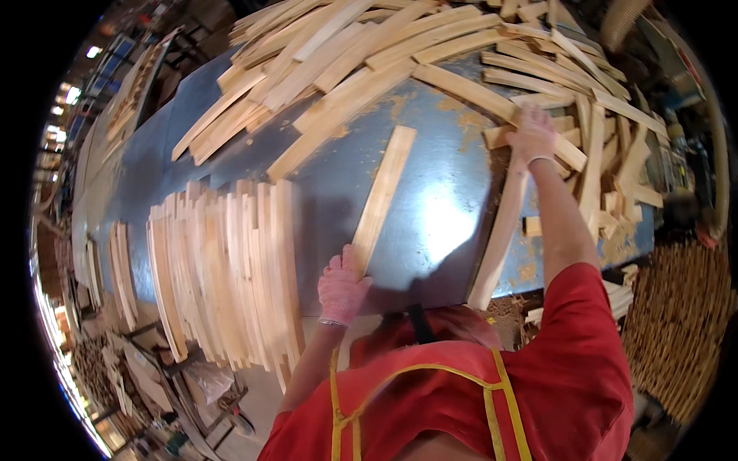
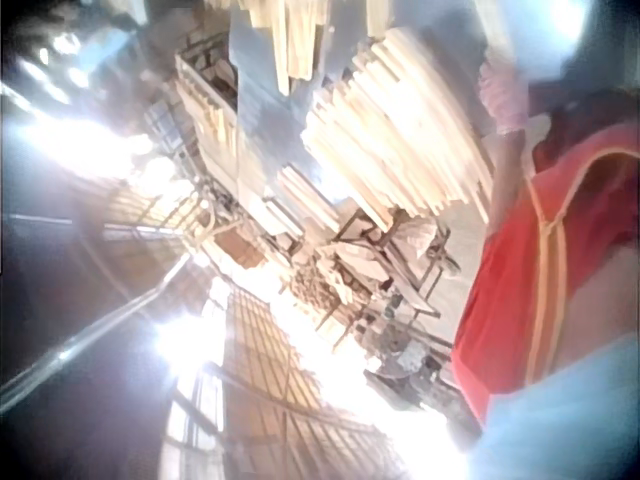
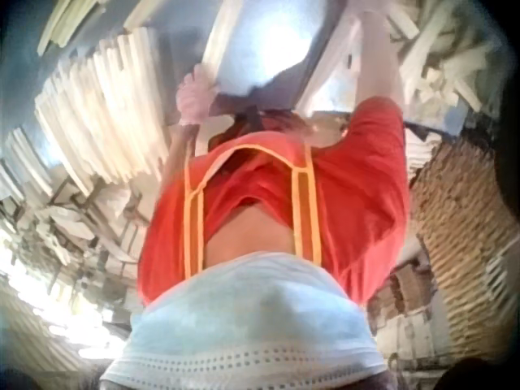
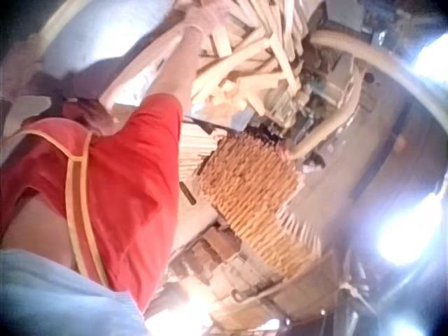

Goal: The person sorts wooden planks on a metal table in a workshop. They pick up individual planks from a disorganized pile, inspect them, and place them into a neat stack.

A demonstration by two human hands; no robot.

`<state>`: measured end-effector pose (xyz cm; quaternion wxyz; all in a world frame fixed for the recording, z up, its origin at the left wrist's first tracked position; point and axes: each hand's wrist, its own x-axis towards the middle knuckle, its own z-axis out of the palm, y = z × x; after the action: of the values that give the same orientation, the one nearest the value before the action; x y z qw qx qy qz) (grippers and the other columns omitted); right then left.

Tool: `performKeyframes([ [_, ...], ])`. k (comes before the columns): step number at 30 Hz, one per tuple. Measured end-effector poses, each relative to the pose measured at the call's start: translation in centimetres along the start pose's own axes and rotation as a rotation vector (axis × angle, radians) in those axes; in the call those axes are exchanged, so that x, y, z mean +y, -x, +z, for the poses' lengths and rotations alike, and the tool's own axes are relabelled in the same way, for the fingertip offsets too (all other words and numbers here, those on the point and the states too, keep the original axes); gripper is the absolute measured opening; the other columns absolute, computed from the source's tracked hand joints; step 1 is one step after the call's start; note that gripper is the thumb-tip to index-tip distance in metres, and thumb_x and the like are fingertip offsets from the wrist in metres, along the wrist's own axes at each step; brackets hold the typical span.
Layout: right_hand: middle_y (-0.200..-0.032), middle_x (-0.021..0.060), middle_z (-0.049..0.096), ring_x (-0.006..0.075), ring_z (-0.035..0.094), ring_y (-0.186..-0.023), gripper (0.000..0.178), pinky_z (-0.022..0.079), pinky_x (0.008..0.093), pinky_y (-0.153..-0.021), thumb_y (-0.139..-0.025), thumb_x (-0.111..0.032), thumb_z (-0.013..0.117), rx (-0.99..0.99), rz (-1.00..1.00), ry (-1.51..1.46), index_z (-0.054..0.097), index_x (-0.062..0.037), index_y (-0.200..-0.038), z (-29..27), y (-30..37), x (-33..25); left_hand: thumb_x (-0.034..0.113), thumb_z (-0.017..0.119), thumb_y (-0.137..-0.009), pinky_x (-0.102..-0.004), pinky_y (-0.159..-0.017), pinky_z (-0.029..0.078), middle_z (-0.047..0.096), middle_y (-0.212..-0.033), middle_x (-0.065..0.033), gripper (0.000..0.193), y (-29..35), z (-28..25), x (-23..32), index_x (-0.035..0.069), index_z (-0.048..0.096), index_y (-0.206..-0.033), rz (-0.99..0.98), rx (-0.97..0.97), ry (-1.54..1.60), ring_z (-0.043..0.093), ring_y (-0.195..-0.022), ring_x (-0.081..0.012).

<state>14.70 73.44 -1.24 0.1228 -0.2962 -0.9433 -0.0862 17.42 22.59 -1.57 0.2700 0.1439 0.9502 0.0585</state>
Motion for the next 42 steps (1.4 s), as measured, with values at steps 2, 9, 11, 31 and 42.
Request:
performKeyframes([
  [2, -0.133, 0.0177, 0.068, 0.0398, 0.066, -0.124, 0.055, 0.053, 0.0512, -0.101, -0.090, -0.030, 0.072, -0.143, 0.029, 0.054, 0.058, -0.0110, -0.139, 1.5, -2.1, 1.3, 0.040, 0.080, -0.082, -0.0533, -0.101, 0.054, 0.059, -0.138, -0.0161, 0.086, 0.1, -0.3, -0.3, 0.017, 0.044, -0.156, 0.018, 0.020, 0.072, 0.063, -0.121, -0.0422],
  [9, -0.111, 0.0269, 0.073, 0.0443, 0.071, -0.102, 0.052, 0.055, 0.0510, -0.090, -0.090, -0.034, 0.073, -0.525, -0.111, -0.613, 0.061, -0.0026, -0.129, -3.2, 9.4, -6.7, 0.037, 0.074, -0.088, -0.0470, -0.109, 0.051, 0.061, -0.146, -0.0165, 0.072, 3.3, 0.4, -3.8, 0.019, 0.053, -0.154, -0.130, 0.096, 0.524, 0.061, -0.132, -0.0411],
  [11, -0.110, 0.0224, 0.072, 0.0347, 0.071, -0.100, 0.059, 0.055, 0.0446, -0.091, -0.091, -0.036, 0.074, -0.856, 0.066, -0.886, 0.059, 0.0017, -0.133, -5.2, 16.4, -12.6, 0.037, 0.073, -0.089, -0.0467, -0.109, 0.051, 0.064, -0.141, -0.0187, 0.072, 4.2, 0.8, -5.9, 0.017, 0.053, -0.155, -0.168, 0.079, 0.630, 0.061, -0.132, -0.0418],
  [31, -0.106, 0.0226, 0.074, 0.0418, 0.070, -0.103, 0.055, 0.054, 0.0474, -0.092, -0.098, -0.038, 0.066, -1.083, -0.341, -1.158, 0.053, -0.0011, -0.137, -15.2, 30.1, -29.5, 0.021, 0.067, -0.101, -0.0524, -0.095, 0.054, 0.070, -0.116, -0.0241, 0.041, 13.7, 1.4, -26.8, 0.000, 0.064, -0.136, -0.147, 0.665, 0.492, 0.067, -0.110, -0.0429],
  [42, -0.156, 0.0256, 0.055, 0.0335, 0.052, -0.145, 0.075, 0.041, 0.0371, -0.121, -0.099, -0.032, 0.062, -0.109, 0.763, -1.346, 0.039, 0.0014, -0.163, -10.6, 33.6, -4.2, 0.018, 0.077, -0.088, -0.0510, -0.111, 0.050, 0.060, -0.146, -0.0262, 0.068, 6.1, 2.1, 3.5, -0.001, 0.054, -0.149, 0.693, 0.143, 0.331, 0.059, -0.131, -0.0463],
])
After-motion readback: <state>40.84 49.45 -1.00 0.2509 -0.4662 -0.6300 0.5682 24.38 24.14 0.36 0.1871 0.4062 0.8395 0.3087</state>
